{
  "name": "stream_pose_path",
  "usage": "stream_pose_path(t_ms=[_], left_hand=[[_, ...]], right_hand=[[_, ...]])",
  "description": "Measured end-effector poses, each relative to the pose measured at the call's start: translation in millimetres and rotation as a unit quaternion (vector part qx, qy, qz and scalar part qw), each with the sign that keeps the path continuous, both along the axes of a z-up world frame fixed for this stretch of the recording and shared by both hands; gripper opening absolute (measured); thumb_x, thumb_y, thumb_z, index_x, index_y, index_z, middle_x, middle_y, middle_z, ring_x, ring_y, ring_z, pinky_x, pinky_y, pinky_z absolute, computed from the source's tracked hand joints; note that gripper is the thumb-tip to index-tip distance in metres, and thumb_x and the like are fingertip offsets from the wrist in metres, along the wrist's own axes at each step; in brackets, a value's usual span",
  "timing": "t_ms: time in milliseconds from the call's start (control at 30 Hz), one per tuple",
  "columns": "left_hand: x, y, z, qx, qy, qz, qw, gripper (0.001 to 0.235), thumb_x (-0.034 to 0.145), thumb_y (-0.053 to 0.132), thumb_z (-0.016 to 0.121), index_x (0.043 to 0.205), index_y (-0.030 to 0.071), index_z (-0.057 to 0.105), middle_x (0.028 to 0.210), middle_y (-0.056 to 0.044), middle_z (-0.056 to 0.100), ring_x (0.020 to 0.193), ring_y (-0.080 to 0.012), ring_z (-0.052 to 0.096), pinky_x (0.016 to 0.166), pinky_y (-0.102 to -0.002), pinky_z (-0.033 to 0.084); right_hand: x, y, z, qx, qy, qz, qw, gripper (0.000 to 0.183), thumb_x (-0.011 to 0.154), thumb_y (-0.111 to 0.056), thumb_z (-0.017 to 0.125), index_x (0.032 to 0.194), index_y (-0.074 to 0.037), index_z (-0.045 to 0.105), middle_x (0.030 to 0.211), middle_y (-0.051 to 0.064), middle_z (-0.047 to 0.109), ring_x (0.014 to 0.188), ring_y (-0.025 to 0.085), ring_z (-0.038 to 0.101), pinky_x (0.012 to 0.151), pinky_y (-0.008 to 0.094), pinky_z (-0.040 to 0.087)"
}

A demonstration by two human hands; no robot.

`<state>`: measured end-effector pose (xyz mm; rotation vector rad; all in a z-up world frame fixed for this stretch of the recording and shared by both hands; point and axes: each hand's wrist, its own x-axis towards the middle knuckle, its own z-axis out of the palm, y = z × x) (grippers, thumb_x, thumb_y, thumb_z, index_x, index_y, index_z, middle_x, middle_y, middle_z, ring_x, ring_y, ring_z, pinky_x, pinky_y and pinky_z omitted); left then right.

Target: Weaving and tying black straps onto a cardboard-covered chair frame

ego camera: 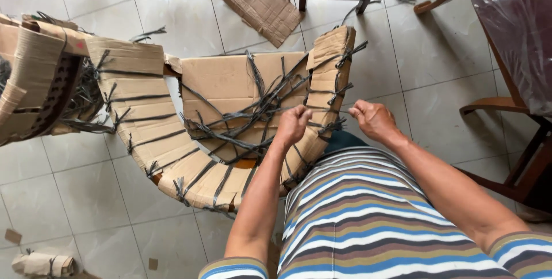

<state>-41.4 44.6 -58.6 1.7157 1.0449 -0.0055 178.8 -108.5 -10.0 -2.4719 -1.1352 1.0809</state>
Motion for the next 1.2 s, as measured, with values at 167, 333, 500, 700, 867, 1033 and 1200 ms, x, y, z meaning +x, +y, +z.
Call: stream_pose_path(t_ms=[167,333,500,700,867,1033,1200], left_hand=[[28.4,-13.4,91.0,-0.265,-0.243,0.177,0.916,0.022,0.102,0.028,0.066,0.096,0.008,0.072,0.084,-0.002,0.071,0.084,-0.01,0.065,0.074,-0.023,0.054],[40.3,-21.3,65.0,-0.266,-0.249,0.176,0.915,0.026,0.101,0.029,0.069,0.102,0.003,0.075,0.085,-0.007,0.075,0.079,-0.0074,0.067,0.071,-0.018,0.057],[49.8,-24.7,6.2,-0.082,-0.159,0.035,0.983,0.021,0.084,0.017,0.081,0.105,0.015,0.081,0.077,-0.007,0.077,0.077,-0.0202,0.076,0.066,-0.033,0.06],[44.2,-33.8,-0.3,-0.193,-0.203,0.144,0.949,0.019,0.091,0.024,0.081,0.105,0.011,0.08,0.079,-0.004,0.076,0.07,-0.0081,0.069,0.062,-0.023,0.058],[49.5,-35.5,5.3,-0.188,-0.199,0.151,0.95,0.019,0.089,0.025,0.081,0.103,0.013,0.081,0.072,-0.004,0.074,0.062,-0.011,0.071,0.056,-0.023,0.058],[49.9,-36.1,2.2,-0.178,-0.194,0.16,0.951,0.017,0.088,0.025,0.083,0.101,0.014,0.082,0.07,-0.002,0.072,0.061,-0.0071,0.068,0.055,-0.021,0.055],[55.8,-37.9,24.1,-0.177,-0.215,0.248,0.928,0.017,0.091,0.024,0.081,0.099,0.01,0.079,0.075,-0.004,0.076,0.071,-0.0054,0.065,0.066,-0.021,0.051]], right_hand=[[10.5,-13.2,17.5,0.116,0.109,-0.069,0.985,0.024,0.104,-0.028,0.061,0.091,-0.011,0.071,0.078,0.018,0.072,0.079,0.037,0.067,0.075,0.047,0.052],[7.6,1.0,62.0,0.168,0.157,-0.076,0.97,0.024,0.106,-0.026,0.061,0.089,-0.012,0.071,0.076,0.01,0.072,0.076,0.019,0.062,0.075,0.037,0.052],[-10.2,49.1,76.6,0.202,0.16,0.064,0.964,0.023,0.104,-0.026,0.062,0.087,-0.015,0.071,0.076,0.009,0.073,0.072,0.027,0.07,0.07,0.038,0.055],[10.3,39.3,53.8,0.182,0.275,-0.127,0.936,0.031,0.113,-0.032,0.05,0.116,-0.009,0.07,0.079,0.007,0.065,0.071,0.013,0.058,0.065,0.026,0.048],[-5.8,40.5,38.9,0.151,0.328,-0.093,0.928,0.028,0.105,-0.021,0.058,0.124,-0.004,0.069,0.08,0.009,0.069,0.07,0.012,0.061,0.058,0.022,0.051],[-6.3,44.0,-8.7,0.198,0.322,-0.121,0.918,0.017,0.104,-0.017,0.065,0.099,-0.003,0.074,0.069,0.007,0.067,0.06,0.011,0.063,0.051,0.021,0.054],[-5.2,37.9,-7.1,0.233,0.127,0.003,0.964,0.012,0.102,-0.019,0.068,0.094,-0.016,0.076,0.069,0.003,0.071,0.066,0.016,0.069,0.061,0.028,0.055]])
